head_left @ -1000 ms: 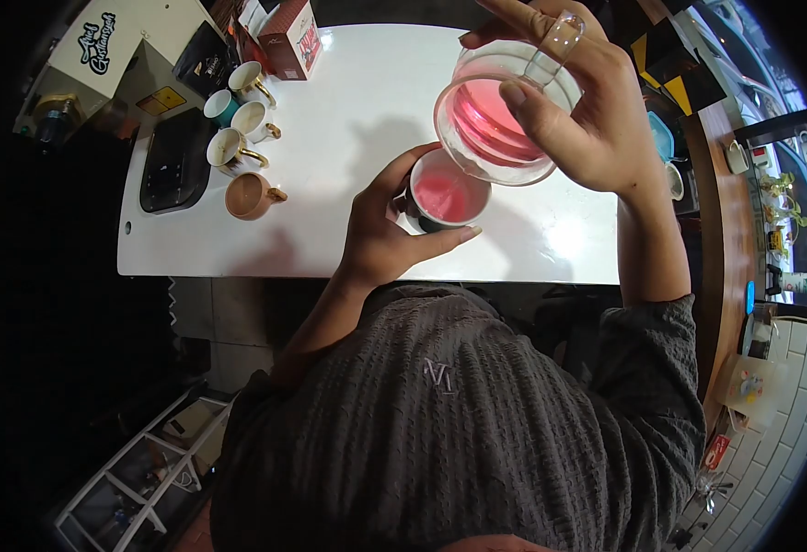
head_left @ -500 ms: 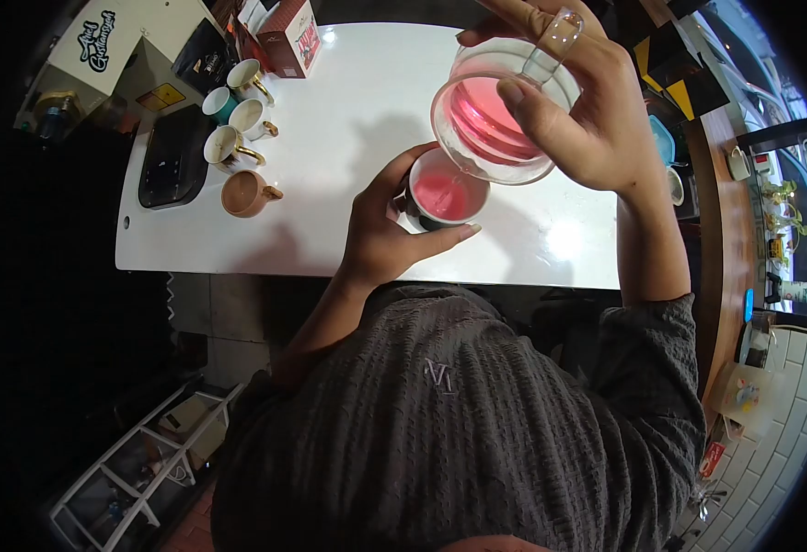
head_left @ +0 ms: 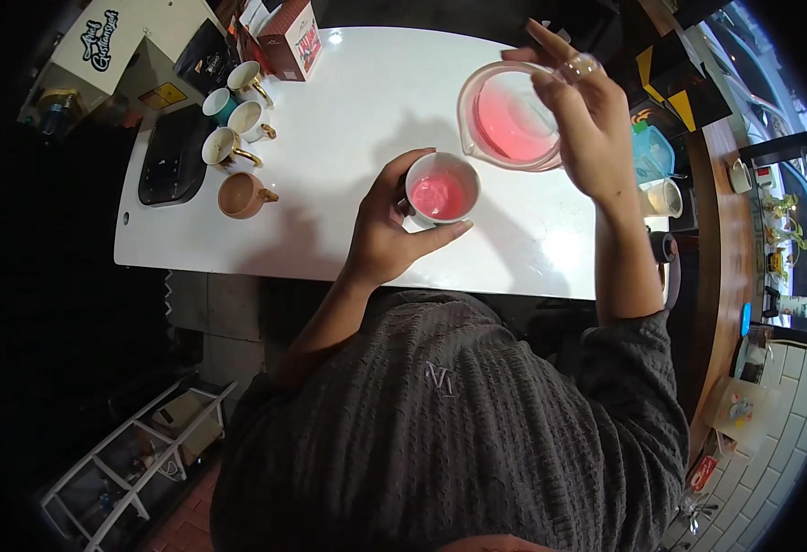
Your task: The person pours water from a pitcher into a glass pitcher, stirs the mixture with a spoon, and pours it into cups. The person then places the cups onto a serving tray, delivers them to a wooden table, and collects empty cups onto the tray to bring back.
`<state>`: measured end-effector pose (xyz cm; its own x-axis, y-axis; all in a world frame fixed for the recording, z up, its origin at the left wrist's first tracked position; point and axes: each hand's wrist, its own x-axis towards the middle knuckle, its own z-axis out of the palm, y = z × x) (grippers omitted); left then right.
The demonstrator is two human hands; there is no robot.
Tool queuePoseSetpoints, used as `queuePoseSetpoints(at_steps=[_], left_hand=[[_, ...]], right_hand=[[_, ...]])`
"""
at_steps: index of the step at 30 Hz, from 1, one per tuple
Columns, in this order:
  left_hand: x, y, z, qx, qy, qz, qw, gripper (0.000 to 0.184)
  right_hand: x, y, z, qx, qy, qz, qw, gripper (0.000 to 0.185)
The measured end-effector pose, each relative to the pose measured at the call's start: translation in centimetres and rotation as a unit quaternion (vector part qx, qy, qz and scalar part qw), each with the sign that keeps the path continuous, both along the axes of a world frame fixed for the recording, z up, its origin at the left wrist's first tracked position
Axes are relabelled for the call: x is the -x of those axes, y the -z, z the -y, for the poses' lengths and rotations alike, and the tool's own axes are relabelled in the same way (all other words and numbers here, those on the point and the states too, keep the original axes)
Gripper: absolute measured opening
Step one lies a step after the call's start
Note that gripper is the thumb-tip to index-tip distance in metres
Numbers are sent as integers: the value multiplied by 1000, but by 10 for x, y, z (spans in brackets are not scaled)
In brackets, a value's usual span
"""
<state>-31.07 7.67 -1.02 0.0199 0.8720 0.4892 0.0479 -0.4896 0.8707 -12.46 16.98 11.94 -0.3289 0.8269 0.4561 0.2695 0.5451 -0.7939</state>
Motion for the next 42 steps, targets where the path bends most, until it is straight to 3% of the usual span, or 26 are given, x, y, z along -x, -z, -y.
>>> queuePoseSetpoints(at_steps=[5, 6, 8, 12, 14, 20, 29, 40, 42], left_hand=[[13, 27, -18, 47, -53, 5, 997, 73], [18, 31, -23, 44, -56, 4, 997, 73], [31, 42, -35, 165, -16, 93, 982, 72], [55, 74, -66, 169, -91, 73, 979, 67], [61, 79, -80, 181, -93, 91, 975, 67], [68, 104, -116, 186, -140, 94, 968, 67], [75, 108, -146, 207, -174, 48, 962, 74], [87, 112, -151, 237, -192, 48, 951, 78], [92, 116, -147, 212, -190, -18, 958, 81]], right_hand=[[-22, 31, 7, 27, 134, -130, 982, 42], [-33, 42, 7, 24, 130, -131, 983, 42], [-57, 62, 11, 78, 198, -121, 970, 54], [-95, 95, 33, 107, 252, -168, 947, 52], [-107, 106, 48, 111, 340, -169, 918, 48], [-147, 131, 84, 141, 426, -135, 883, 48], [-154, 135, 107, 114, 451, -184, 866, 41], [-158, 126, 108, 154, 426, -176, 874, 48], [-160, 125, 104, 156, 421, -174, 877, 49]])
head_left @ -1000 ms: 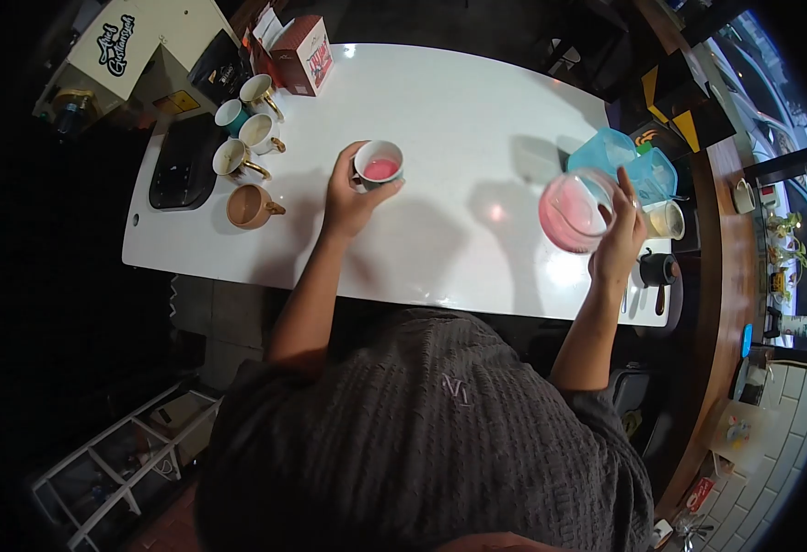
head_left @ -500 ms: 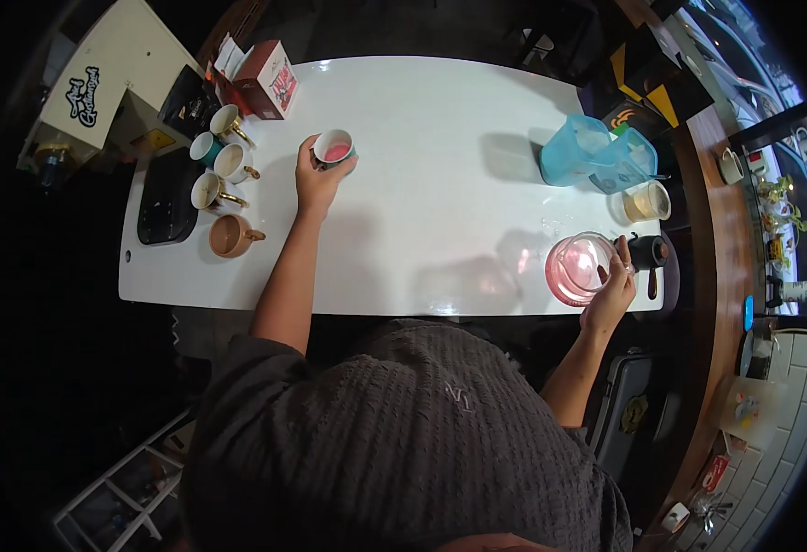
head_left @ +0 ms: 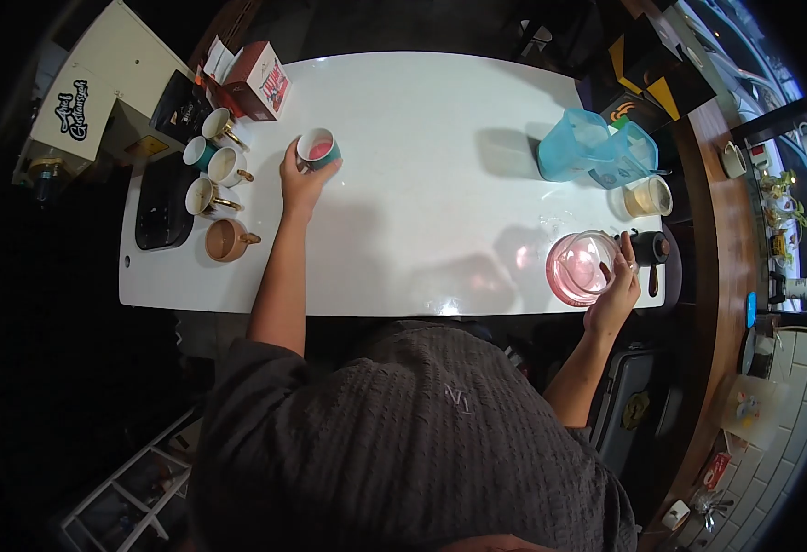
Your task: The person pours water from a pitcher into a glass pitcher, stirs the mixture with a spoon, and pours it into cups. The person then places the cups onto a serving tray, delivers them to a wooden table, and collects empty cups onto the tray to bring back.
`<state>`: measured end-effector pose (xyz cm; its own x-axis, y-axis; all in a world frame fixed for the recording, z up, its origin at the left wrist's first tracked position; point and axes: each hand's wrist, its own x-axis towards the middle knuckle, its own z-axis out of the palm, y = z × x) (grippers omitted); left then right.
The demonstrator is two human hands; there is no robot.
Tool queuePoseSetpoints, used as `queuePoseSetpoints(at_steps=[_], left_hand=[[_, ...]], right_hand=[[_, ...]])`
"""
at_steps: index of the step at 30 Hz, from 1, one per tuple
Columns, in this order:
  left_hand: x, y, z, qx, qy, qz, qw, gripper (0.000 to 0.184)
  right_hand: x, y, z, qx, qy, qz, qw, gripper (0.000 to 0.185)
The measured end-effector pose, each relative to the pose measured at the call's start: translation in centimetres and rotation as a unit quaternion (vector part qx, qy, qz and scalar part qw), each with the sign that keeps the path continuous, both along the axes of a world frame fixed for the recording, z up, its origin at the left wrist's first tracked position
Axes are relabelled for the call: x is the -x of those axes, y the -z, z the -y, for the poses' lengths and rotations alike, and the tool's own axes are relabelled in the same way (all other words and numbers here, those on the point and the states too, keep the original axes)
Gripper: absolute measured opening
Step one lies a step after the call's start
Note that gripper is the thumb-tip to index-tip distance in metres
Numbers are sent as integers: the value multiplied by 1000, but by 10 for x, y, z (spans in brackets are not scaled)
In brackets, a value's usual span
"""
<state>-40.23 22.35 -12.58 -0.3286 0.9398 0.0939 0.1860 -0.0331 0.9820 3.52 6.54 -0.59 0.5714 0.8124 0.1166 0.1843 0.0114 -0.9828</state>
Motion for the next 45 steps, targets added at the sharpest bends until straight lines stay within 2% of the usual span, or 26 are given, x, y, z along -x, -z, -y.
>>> queuePoseSetpoints(at_steps=[1, 3, 5, 7, 8, 9, 10, 11, 13, 14, 16, 20, 22, 23, 25, 26, 28, 31, 32, 35, 38, 41, 42, 44, 45], left_hand=[[2, 0, 6, 3, -1, 0, 1000, 81], [5, -13, 34, 92, -120, -97, 984, 73], [6, -92, 88, 107, 57, 89, 989, 56], [0, -159, 151, 72, 183, 240, 951, 45], [-4, -187, 177, 16, 321, 279, 905, 46], [11, -189, 183, -22, 541, 262, 799, 48], [-3, -215, 182, -50, 684, 271, 675, 51], [-19, -242, 213, -98, 654, 275, 698, 48], [-37, -271, 246, -201, 622, 332, 680, 39], [-49, -292, 258, -207, 608, 330, 692, 39], [-76, -330, 276, -116, 504, 205, 831, 52], [-129, -343, 303, -142, 383, 234, 882, 37], [-153, -347, 315, -150, 246, 206, 935, 29], [-157, -346, 315, -154, 234, 204, 938, 29], [-159, -345, 310, -167, 338, 262, 888, 24], [-163, -343, 311, -170, 331, 259, 891, 24], [-173, -340, 312, -175, 373, 295, 862, 24], [-190, -338, 314, -180, 359, 342, 850, 25], [-198, -336, 311, -182, 358, 341, 850, 25], [-218, -336, 302, -303, 314, 322, 840, 29], [-218, -343, 297, -225, 316, 337, 858, 29], [-237, -328, 285, -269, 416, 239, 835, 29], [-276, -318, 270, -520, 159, 246, 803, 28], [-299, -315, 258, -702, -120, 220, 666, 26], [-300, -314, 257, -707, -124, 228, 658, 27]], right_hand=[[-1, -2, -1, -1, -4, 1, 1000, 49], [-1, -12, -2, 4, -12, 11, 1000, 49], [-5, -19, -5, -1, -39, -3, 999, 50], [-10, -25, -10, -7, -60, -20, 998, 51], [-11, -28, -14, -16, -80, -38, 996, 51], [-8, -34, -17, -19, -91, -43, 995, 52], [-7, -39, -21, -23, -113, -42, 992, 52], [-5, -44, -25, -22, -126, -39, 991, 52], [2, -51, -34, -27, -157, -57, 986, 54], [4, -53, -38, -24, -176, -58, 982, 54], [8, -55, -45, -16, -207, -30, 978, 62], [9, -52, -61, -13, -299, -36, 954, 63], [10, -53, -67, -18, -335, -15, 942, 64], [13, -55, -68, -22, -335, -26, 942, 60], [12, -54, -72, -27, -349, -51, 935, 54], [9, -53, -74, -28, -357, -51, 932, 54], [3, -49, -76, -34, -386, -90, 917, 54], [-3, -46, -78, -28, -391, -68, 917, 54], [-7, -46, -78, -21, -391, -56, 919, 54], [-13, -43, -75, -15, -400, -83, 913, 54], [-17, -41, -72, -4, -402, -77, 912, 55], [-22, -39, -74, -5, -398, -81, 914, 56], [-24, -38, -73, -5, -402, -86, 911, 56], [-25, -37, -73, -7, -407, -93, 909, 56], [-26, -38, -73, -6, -402, -76, 913, 57]])
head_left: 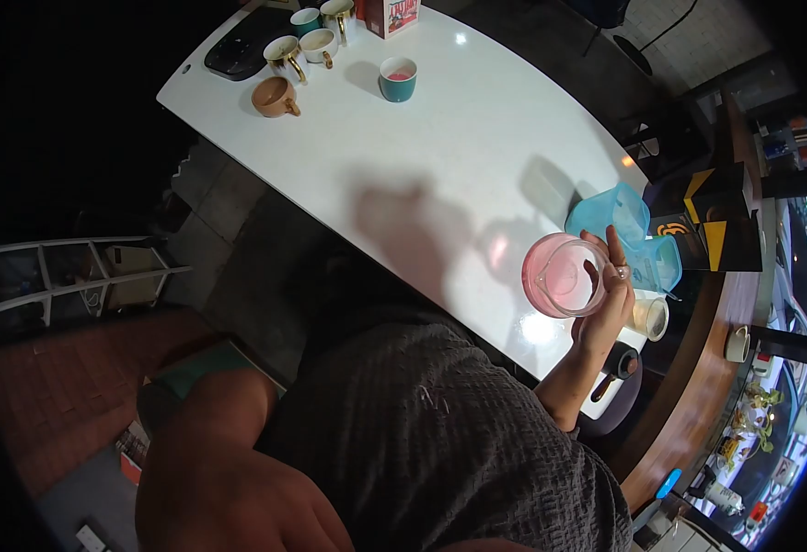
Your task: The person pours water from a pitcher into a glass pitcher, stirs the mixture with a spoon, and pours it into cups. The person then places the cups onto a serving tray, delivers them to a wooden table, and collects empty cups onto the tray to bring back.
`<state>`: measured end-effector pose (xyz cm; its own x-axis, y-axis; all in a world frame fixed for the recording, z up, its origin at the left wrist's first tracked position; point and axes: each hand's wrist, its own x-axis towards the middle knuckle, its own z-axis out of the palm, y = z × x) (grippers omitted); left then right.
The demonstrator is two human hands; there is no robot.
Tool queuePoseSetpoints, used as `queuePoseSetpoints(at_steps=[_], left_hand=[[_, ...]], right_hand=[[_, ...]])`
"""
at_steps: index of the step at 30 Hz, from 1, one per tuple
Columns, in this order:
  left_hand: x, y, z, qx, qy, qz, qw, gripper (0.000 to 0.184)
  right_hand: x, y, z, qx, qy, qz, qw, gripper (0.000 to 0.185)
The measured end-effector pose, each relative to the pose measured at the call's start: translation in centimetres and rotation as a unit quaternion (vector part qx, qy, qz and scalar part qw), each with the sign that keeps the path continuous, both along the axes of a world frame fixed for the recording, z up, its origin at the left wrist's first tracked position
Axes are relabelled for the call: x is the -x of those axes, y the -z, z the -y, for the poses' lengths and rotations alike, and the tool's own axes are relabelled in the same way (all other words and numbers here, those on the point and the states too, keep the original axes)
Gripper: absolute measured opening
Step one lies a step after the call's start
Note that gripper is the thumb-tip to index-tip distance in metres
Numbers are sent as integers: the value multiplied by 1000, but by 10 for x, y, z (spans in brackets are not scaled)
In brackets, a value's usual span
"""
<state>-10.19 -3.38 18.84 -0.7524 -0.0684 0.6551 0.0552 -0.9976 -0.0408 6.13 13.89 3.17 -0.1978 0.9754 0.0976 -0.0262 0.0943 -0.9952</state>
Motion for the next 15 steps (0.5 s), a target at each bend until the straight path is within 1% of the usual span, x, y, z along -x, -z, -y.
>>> queuePoseSetpoints(at_steps=[2, 3, 4, 5, 6, 8, 10, 11, 13, 14, 15], left_hand=[[24, -8, 11, -8, -4, 10, 1000, 27], [67, -23, 32, 201, 268, -192, 923, 27], [78, -25, 37, 284, 405, -278, 824, 27], [89, -27, 41, 377, 497, -362, 693, 28], [86, -20, 38, 335, 489, -354, 723, 29], [87, -18, 40, 294, 479, -346, 751, 31], [93, -20, 53, 354, 564, -213, 715, 31], [102, -17, 50, 356, 562, -215, 715, 31], [125, -3, 40, 240, 585, -287, 720, 33], [133, 5, 45, 242, 585, -291, 717, 33], [141, 13, 52, 239, 507, -279, 780, 27]], right_hand=[[1, 1, -1, -5, 2, 17, 1000, 57], [3, 1, -1, 1, 2, 1, 1000, 57], [4, 2, -1, 7, 3, -17, 1000, 57], [5, 2, -2, 8, 3, -17, 1000, 57], [6, 3, -2, 6, 6, -6, 1000, 57], [10, 4, -3, 5, 7, 4, 1000, 57], [17, 5, -2, 27, -8, -33, 999, 57], [21, 5, -3, 27, -8, -36, 999, 57], [30, 7, -2, 22, -4, -26, 999, 57], [34, 8, -3, 21, -2, -29, 999, 57], [39, 9, -3, 23, 0, -33, 999, 57]])
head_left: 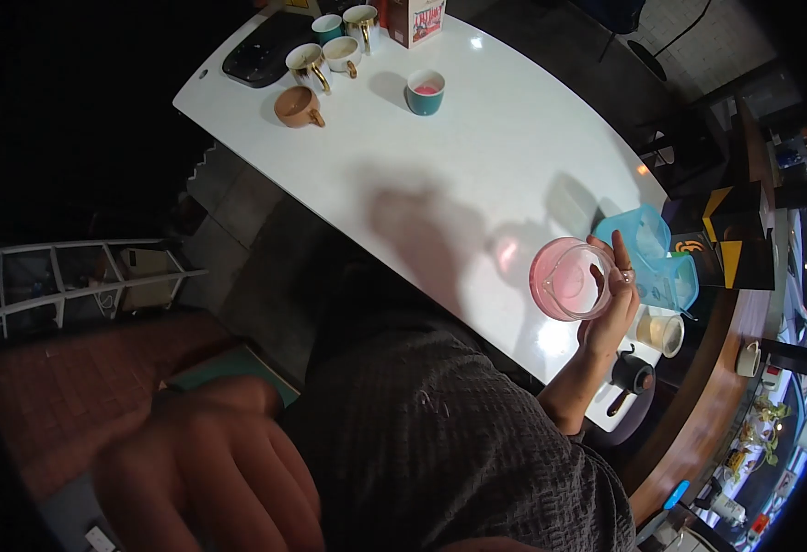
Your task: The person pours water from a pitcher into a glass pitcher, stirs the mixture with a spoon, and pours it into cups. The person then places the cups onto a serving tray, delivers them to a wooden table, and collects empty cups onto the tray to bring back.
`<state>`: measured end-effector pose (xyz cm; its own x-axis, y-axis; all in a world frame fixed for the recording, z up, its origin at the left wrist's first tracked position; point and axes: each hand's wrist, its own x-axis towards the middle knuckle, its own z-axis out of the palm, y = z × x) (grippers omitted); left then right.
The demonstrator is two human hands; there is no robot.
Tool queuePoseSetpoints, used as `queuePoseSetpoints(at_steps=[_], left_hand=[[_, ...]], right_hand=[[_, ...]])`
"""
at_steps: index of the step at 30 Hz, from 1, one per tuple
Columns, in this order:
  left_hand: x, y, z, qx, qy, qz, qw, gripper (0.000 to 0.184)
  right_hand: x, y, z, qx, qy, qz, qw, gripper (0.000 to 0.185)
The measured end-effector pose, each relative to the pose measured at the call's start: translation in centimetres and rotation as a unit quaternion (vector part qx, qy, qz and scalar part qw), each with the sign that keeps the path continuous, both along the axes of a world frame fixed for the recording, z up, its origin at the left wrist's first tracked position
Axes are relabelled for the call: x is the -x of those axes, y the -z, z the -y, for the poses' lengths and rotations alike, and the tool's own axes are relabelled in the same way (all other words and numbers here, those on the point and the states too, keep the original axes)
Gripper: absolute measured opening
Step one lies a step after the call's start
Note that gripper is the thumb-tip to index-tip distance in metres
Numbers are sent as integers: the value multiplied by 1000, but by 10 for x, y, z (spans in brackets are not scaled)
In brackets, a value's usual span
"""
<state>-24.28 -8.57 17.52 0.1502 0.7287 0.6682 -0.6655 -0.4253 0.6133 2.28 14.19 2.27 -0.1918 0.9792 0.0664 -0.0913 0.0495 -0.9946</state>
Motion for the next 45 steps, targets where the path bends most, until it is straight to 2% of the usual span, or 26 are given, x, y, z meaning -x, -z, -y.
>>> queuePoseSetpoints(at_steps=[2, 6, 7, 8, 10, 12, 14, 15, 16, 18, 20, 21, 22, 24, 25, 33, 36, 42, 45], left_hand=[[26, 13, 0, -33, -90, 5, 995, 21], [121, 39, -47, -79, -97, -31, 992, 30], [141, 44, -49, 12, -173, -34, 984, 26], [163, 50, -51, 102, -247, -37, 963, 27], [235, 79, -84, 188, -300, -156, 922, 33], [278, 89, -130, 328, -394, -220, 830, 40], [328, 112, -170, 403, -446, -310, 736, 47], [349, 125, -186, 426, -456, -364, 692, 54], [369, 139, -200, 423, -447, -368, 697, 54], [404, 174, -227, 410, -448, -444, 659, 48], [445, 228, -259, 341, -444, -480, 676, 44], [459, 241, -274, 343, -419, -500, 675, 53], [462, 245, -284, 340, -409, -503, 681, 53], [464, 252, -302, 290, -419, -575, 640, 67], [468, 257, -314, 298, -397, -569, 655, 80], [479, 307, -361, 278, -380, -487, 736, 77], [472, 298, -357, 277, -377, -521, 713, 72], [472, 297, -351, 257, -366, -482, 753, 69], [459, 273, -330, 246, -414, -496, 723, 70]], right_hand=[[10, 2, 1, 2, 7, -8, 1000, 57], [31, 4, 5, -22, 50, 18, 998, 57], [38, 3, 7, -20, 67, 13, 997, 58], [44, 2, 10, -18, 84, 9, 996, 58], [59, -1, 16, -12, 102, 6, 995, 61], [78, -6, 22, 13, 130, -26, 991, 64], [95, -8, 26, 18, 152, -13, 988, 67], [104, -10, 29, 16, 170, -8, 985, 67], [113, -11, 32, 15, 189, -4, 982, 68], [128, -11, 39, 19, 206, -5, 978, 68], [143, -12, 45, 23, 233, -9, 972, 67], [148, -12, 48, 27, 249, 10, 968, 65], [153, -13, 52, 28, 260, 13, 965, 65], [162, -14, 61, 28, 279, 34, 959, 64], [168, -16, 65, 31, 295, 38, 954, 62], [188, -20, 85, 30, 361, 86, 928, 62], [189, -20, 91, 24, 371, 80, 925, 63], [184, -18, 96, 39, 366, 104, 924, 65], [184, -17, 96, 39, 356, 102, 928, 65]])
